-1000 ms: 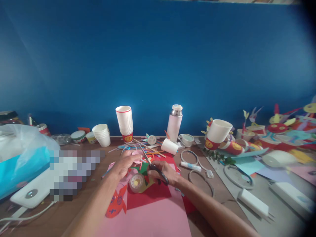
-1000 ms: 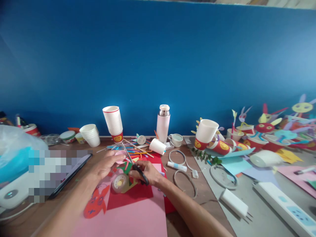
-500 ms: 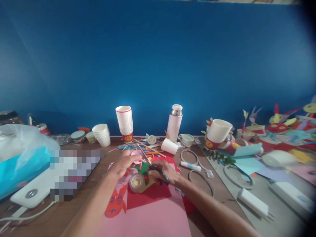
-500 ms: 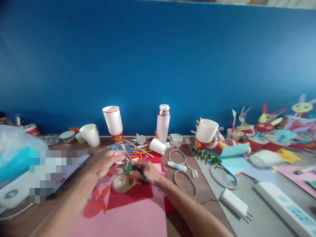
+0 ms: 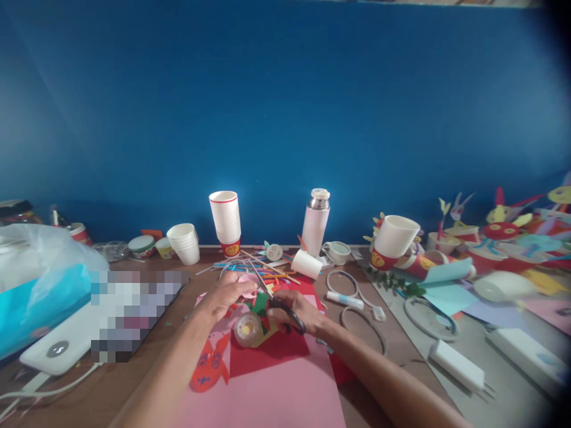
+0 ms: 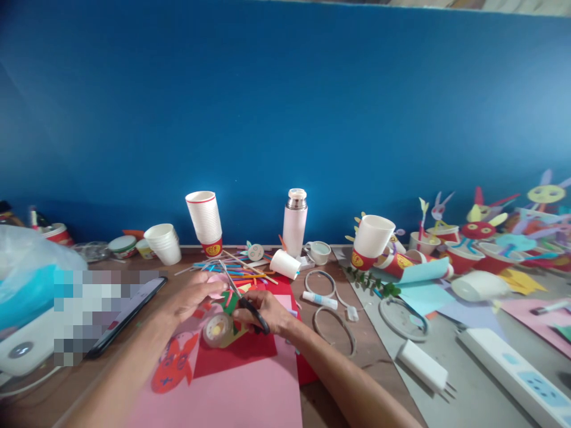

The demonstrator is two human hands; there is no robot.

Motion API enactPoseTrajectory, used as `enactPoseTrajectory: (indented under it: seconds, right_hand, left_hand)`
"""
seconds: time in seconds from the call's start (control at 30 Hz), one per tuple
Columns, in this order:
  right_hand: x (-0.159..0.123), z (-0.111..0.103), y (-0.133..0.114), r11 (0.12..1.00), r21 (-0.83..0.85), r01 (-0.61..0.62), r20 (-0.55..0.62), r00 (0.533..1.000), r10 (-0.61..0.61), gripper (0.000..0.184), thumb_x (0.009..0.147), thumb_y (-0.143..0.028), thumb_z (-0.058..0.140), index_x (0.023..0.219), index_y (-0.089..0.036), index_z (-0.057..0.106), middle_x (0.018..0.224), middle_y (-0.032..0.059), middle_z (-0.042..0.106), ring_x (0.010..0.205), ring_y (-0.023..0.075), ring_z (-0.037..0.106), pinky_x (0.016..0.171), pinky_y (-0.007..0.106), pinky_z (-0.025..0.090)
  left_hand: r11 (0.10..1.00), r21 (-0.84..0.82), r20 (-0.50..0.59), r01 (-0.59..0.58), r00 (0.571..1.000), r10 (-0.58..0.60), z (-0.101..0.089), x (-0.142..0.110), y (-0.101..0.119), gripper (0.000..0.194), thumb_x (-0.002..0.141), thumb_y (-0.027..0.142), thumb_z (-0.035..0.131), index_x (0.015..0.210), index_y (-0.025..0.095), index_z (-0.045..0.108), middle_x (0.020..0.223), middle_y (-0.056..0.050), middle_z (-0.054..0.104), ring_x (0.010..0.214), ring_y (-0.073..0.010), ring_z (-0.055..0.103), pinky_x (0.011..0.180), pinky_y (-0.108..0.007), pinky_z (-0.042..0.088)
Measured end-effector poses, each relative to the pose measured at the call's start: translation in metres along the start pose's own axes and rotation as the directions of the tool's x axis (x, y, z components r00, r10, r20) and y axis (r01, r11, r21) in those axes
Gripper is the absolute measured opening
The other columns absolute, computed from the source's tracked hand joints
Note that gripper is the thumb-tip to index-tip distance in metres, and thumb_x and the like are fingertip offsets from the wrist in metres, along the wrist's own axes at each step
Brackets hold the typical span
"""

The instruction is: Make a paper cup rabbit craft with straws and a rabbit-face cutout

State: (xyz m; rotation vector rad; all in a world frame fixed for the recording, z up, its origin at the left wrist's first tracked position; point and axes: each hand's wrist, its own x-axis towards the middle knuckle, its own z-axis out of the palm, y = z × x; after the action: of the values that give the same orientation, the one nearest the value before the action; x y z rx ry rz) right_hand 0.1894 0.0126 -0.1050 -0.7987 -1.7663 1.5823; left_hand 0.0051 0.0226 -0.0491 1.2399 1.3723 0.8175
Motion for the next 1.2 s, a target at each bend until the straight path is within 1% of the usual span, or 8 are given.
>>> enactPoseTrajectory:
  seconds: [0.1,0.23,0.4,0.53,0.63,0.73,0.93,1.2]
  right_hand:
    - [-0.001,-0.001,-0.001,0.999,-0.01,-0.031,-0.002,1.0,0.031,0.021,0.073,-0.035,0.061,0.072,-0.016,0.054,0.05,-0.0049,0.049,0.042,0.0075,0.044,0.039,0.017,0.032]
    - [0.0,-0.003,-0.001,0.997,-0.044,-0.064,-0.016,0.998,0.064,0.02,0.072,-0.035,0.062,0.073,-0.016,0.055,0.048,-0.0051,0.049,0.04,0.0078,0.045,0.037,0.017,0.032]
    - [0.0,-0.004,-0.001,0.995,-0.067,-0.073,0.0,0.997,0.073,0.022,0.072,-0.037,0.061,0.07,-0.016,0.055,0.047,-0.0045,0.05,0.04,0.0077,0.046,0.036,0.016,0.032]
    - [0.0,-0.003,-0.005,0.996,-0.042,-0.082,-0.043,0.996,0.08,0.023,0.07,-0.036,0.063,0.07,-0.016,0.054,0.047,-0.0049,0.051,0.04,0.0071,0.046,0.036,0.016,0.032]
    - [0.0,-0.002,-0.007,0.997,0.003,-0.081,-0.119,0.99,0.081,0.023,0.071,-0.037,0.062,0.072,-0.016,0.053,0.047,-0.0056,0.051,0.039,0.0068,0.045,0.036,0.015,0.034]
    - [0.002,-0.001,-0.006,0.998,0.035,-0.059,-0.162,0.985,0.064,0.022,0.071,-0.036,0.061,0.073,-0.016,0.052,0.046,-0.0062,0.05,0.038,0.0065,0.045,0.037,0.016,0.036]
    - [0.004,0.001,0.003,0.997,0.056,-0.054,-0.166,0.984,0.063,0.021,0.072,-0.035,0.061,0.075,-0.017,0.051,0.048,-0.006,0.05,0.039,0.0065,0.045,0.036,0.016,0.035]
    - [0.003,0.004,0.003,0.996,0.058,-0.067,-0.139,0.987,0.075,0.026,0.073,-0.041,0.06,0.074,-0.017,0.051,0.05,-0.0053,0.05,0.041,0.0069,0.045,0.039,0.017,0.035]
  left_hand:
    - [1.0,0.02,-0.004,0.003,1.0,-0.003,0.0,-0.003,0.003,0.02,0.061,0.027,0.062,0.075,0.013,0.063,0.055,0.001,0.058,0.049,-0.0109,0.05,0.039,-0.019,0.029]
    - [1.0,0.021,0.027,-0.013,1.0,0.013,0.0,-0.002,0.003,0.015,0.061,0.028,0.063,0.067,0.013,0.062,0.052,0.002,0.055,0.047,-0.01,0.049,0.04,-0.019,0.03]
    - [1.0,-0.003,0.045,-0.024,0.999,0.024,-0.003,0.003,-0.003,0.016,0.06,0.027,0.064,0.069,0.014,0.063,0.055,0.001,0.059,0.05,-0.0125,0.053,0.041,-0.02,0.032]
    - [0.994,-0.113,0.06,-0.009,0.998,0.016,-0.002,0.007,-0.008,0.024,0.058,0.031,0.069,0.074,0.014,0.062,0.057,0.001,0.059,0.051,-0.0123,0.054,0.045,-0.021,0.037]
    - [0.973,-0.232,0.087,-0.002,0.996,0.023,0.001,0.011,-0.011,0.026,0.059,0.035,0.07,0.069,0.013,0.06,0.055,0.001,0.057,0.046,-0.0095,0.051,0.046,-0.021,0.039]
    - [0.956,-0.294,0.104,0.016,0.994,0.015,0.007,0.014,-0.014,0.026,0.059,0.036,0.071,0.063,0.013,0.058,0.054,0.001,0.057,0.043,-0.0083,0.048,0.046,-0.021,0.04]
    - [0.93,-0.368,0.03,-0.011,0.999,0.024,0.018,0.018,-0.02,0.024,0.057,0.03,0.072,0.069,0.015,0.058,0.058,0.002,0.059,0.049,-0.0093,0.053,0.053,-0.023,0.044]
    - [0.923,-0.377,-0.014,-0.071,0.997,0.071,0.019,0.017,-0.017,0.016,0.058,0.026,0.067,0.063,0.014,0.057,0.054,0.002,0.058,0.049,-0.0115,0.055,0.052,-0.024,0.044]
